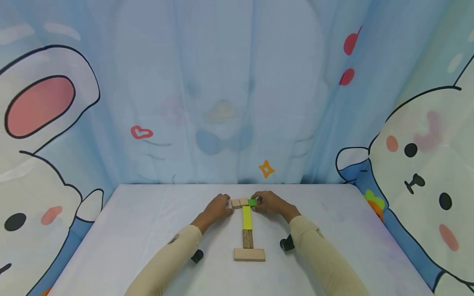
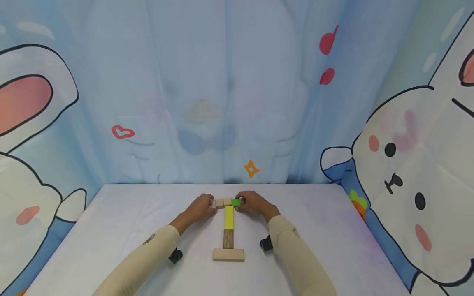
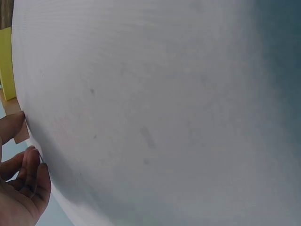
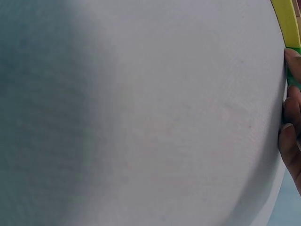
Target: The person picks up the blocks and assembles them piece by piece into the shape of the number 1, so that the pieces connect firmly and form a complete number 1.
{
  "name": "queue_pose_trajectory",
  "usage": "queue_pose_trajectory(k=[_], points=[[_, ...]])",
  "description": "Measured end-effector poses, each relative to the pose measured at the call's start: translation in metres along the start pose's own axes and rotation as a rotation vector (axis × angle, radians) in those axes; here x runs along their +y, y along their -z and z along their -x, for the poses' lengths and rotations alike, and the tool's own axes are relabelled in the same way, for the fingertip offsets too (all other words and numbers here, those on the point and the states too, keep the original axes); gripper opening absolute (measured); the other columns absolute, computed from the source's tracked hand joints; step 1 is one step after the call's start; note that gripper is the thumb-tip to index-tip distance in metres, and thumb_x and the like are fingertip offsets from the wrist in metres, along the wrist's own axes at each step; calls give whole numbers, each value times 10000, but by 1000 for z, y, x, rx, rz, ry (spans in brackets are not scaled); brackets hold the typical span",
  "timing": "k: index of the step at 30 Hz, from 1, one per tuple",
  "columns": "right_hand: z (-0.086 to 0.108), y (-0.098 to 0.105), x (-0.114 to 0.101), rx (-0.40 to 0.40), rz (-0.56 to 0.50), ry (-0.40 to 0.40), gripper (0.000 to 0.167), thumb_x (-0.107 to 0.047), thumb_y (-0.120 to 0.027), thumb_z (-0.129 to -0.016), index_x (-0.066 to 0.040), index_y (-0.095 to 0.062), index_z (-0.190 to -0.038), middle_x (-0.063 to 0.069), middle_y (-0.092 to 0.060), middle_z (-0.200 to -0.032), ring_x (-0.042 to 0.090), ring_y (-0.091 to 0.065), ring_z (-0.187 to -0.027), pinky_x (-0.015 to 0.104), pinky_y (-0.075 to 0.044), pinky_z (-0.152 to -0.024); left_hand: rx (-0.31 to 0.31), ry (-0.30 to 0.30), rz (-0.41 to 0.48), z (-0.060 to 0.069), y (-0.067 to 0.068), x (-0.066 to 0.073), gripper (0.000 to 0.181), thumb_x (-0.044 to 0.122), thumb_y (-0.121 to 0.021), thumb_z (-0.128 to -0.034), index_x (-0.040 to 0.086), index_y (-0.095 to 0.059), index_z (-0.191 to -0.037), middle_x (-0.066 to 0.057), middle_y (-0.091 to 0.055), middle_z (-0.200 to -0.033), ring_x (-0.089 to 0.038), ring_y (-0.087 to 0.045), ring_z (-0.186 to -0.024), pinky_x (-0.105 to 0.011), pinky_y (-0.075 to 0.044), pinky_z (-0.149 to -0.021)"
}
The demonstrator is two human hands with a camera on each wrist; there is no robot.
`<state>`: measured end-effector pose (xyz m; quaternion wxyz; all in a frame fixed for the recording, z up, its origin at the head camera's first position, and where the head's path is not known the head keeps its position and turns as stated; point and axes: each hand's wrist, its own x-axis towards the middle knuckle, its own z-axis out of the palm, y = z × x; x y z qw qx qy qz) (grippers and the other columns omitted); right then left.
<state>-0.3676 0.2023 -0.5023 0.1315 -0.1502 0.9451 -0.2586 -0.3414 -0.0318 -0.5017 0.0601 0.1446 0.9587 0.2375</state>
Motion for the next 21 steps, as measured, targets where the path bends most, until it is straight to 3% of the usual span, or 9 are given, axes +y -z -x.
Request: queue_pose_trajectory(k=[8, 14, 21], points=[[-3, -1, 5, 7, -11, -14, 587, -280, -777, -889, -120, -551, -1406, -1, -599, -937, 156, -536, -878, 348, -464, -816, 2, -19, -14, 1, 1, -9, 483, 220, -721, -934, -38, -586, -1319, -121, -637, -1086, -216, -616, -966, -383, -524, -907], [1, 0, 14, 31, 15, 31, 691, -351, -793, -866, -114, -503, -1446, -5, -612, -968, 153, -536, -853, 349, -475, -792, 14, -20, -12, 5, 2, -10, 474, 229, -712, -941, -13, -586, -1328, -114, -639, -1109, -226, -628, -1010, -380, -522, -924], [17, 5, 30, 95, 44, 48, 690, -413, -771, -873, -101, -516, -1433, 31, -644, -1060, 160, -539, -851, 365, -486, -788, 63, -88, -8, 12, 6, -12, 426, 235, -691, -954, -6, -605, -1295, -123, -637, -1109, -242, -629, -1021, -398, -521, -909]])
